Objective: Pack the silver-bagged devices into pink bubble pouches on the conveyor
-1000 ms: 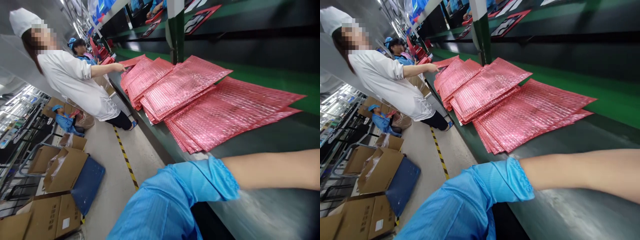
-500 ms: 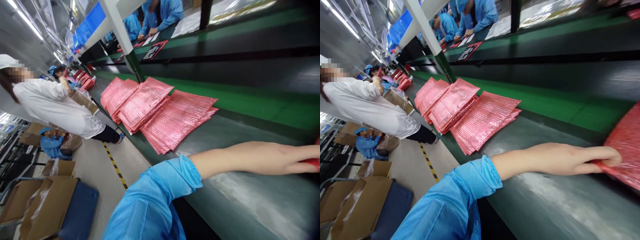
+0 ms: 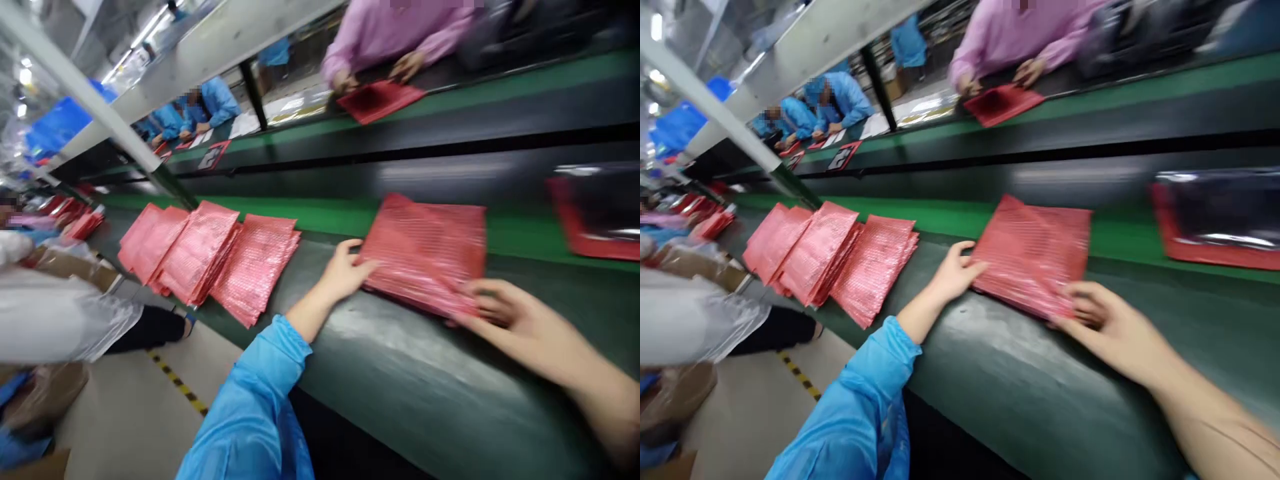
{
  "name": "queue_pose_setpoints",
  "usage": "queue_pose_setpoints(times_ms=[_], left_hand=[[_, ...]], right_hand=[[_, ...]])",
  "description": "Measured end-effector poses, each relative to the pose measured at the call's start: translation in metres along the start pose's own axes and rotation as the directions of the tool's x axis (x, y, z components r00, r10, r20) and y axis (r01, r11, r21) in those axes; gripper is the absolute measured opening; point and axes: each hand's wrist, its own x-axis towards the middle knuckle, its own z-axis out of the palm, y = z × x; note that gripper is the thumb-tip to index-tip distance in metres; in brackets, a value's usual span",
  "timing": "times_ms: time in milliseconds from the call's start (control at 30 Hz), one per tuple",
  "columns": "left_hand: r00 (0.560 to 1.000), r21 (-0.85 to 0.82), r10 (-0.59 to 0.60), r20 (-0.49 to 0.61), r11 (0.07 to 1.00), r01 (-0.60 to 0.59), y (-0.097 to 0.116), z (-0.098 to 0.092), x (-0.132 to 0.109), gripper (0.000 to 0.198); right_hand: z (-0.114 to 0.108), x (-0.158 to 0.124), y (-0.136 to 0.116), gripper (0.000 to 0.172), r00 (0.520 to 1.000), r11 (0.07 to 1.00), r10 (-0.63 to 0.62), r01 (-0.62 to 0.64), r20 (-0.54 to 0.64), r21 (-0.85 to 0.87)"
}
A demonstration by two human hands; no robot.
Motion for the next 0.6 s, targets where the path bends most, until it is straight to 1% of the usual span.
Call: queue_pose_setpoints(times_ms=[33,67,100,167,200,233,300,333,367,400,433,467,500,533,567,600], left_hand=[[0.998,-0.043,-0.007,-0.06,0.999,0.005,0.003,-0.001,0.002,0.064],[0.995,-0.078,0.017,-0.1,0.997,-0.025,0.008,-0.002,0.002,0.058],[0.989,-0.098,0.063,-0.134,0.992,-0.076,0.013,-0.005,-0.001,0.053],[0.961,-0.067,0.174,-0.215,0.979,-0.192,0.02,-0.019,-0.015,0.051],[0.94,-0.026,0.222,-0.258,0.971,-0.236,0.023,-0.031,-0.025,0.052],[0.916,0.022,0.259,-0.306,0.964,-0.265,0.025,-0.046,-0.037,0.054],[0.856,0.132,0.313,-0.411,0.95,-0.284,0.029,-0.084,-0.062,0.056],[0.817,0.197,0.345,-0.463,0.938,-0.285,0.032,-0.107,-0.075,0.055],[0.76,0.268,0.384,-0.524,0.922,-0.281,0.036,-0.131,-0.086,0.053],[0.721,0.334,0.413,-0.556,0.905,-0.262,0.042,-0.155,-0.097,0.053],[0.712,0.397,0.425,-0.558,0.891,-0.221,0.048,-0.177,-0.106,0.053],[0.709,0.464,0.425,-0.562,0.872,-0.155,0.054,-0.195,-0.115,0.053],[0.696,0.559,0.442,-0.566,0.826,-0.07,0.06,-0.207,-0.123,0.054],[0.667,0.672,0.492,-0.56,0.74,0.019,0.064,-0.214,-0.13,0.055],[0.637,0.778,0.56,-0.53,0.62,0.103,0.066,-0.214,-0.138,0.055],[0.621,0.864,0.631,-0.464,0.478,0.159,0.065,-0.208,-0.144,0.053]], right_hand=[[-0.005,-0.003,-0.001,0.08,0.993,0.998,0.065,-0.067,0.101,0.018],[-0.007,-0.005,-0.002,0.086,0.978,0.994,0.097,-0.104,0.186,0.026],[-0.007,-0.006,-0.004,0.087,0.969,0.996,0.083,-0.089,0.234,0.015],[-0.006,-0.005,-0.008,0.078,0.957,0.999,0.028,-0.021,0.29,-0.028],[-0.005,-0.005,-0.01,0.072,0.954,0.999,0.005,0.011,0.301,-0.051],[-0.005,-0.005,-0.011,0.068,0.952,0.997,-0.005,0.028,0.307,-0.07],[-0.005,-0.005,-0.012,0.063,0.953,0.994,-0.005,0.038,0.304,-0.102],[-0.005,-0.005,-0.012,0.06,0.953,0.992,0.0,0.038,0.302,-0.12],[-0.005,-0.005,-0.011,0.057,0.953,0.989,0.004,0.04,0.302,-0.141],[-0.005,-0.004,-0.01,0.053,0.952,0.986,0.008,0.043,0.305,-0.161],[-0.005,-0.004,-0.008,0.05,0.952,0.983,0.012,0.046,0.307,-0.18],[-0.005,-0.003,-0.007,0.046,0.951,0.979,0.013,0.05,0.309,-0.196],[-0.005,-0.002,-0.006,0.043,0.951,0.977,0.013,0.054,0.309,-0.208],[-0.005,-0.001,-0.005,0.041,0.951,0.975,0.013,0.056,0.307,-0.215],[-0.005,0.0,-0.004,0.039,0.953,0.975,0.012,0.057,0.304,-0.217],[-0.005,0.001,-0.003,0.038,0.953,0.975,0.011,0.057,0.301,-0.215]])
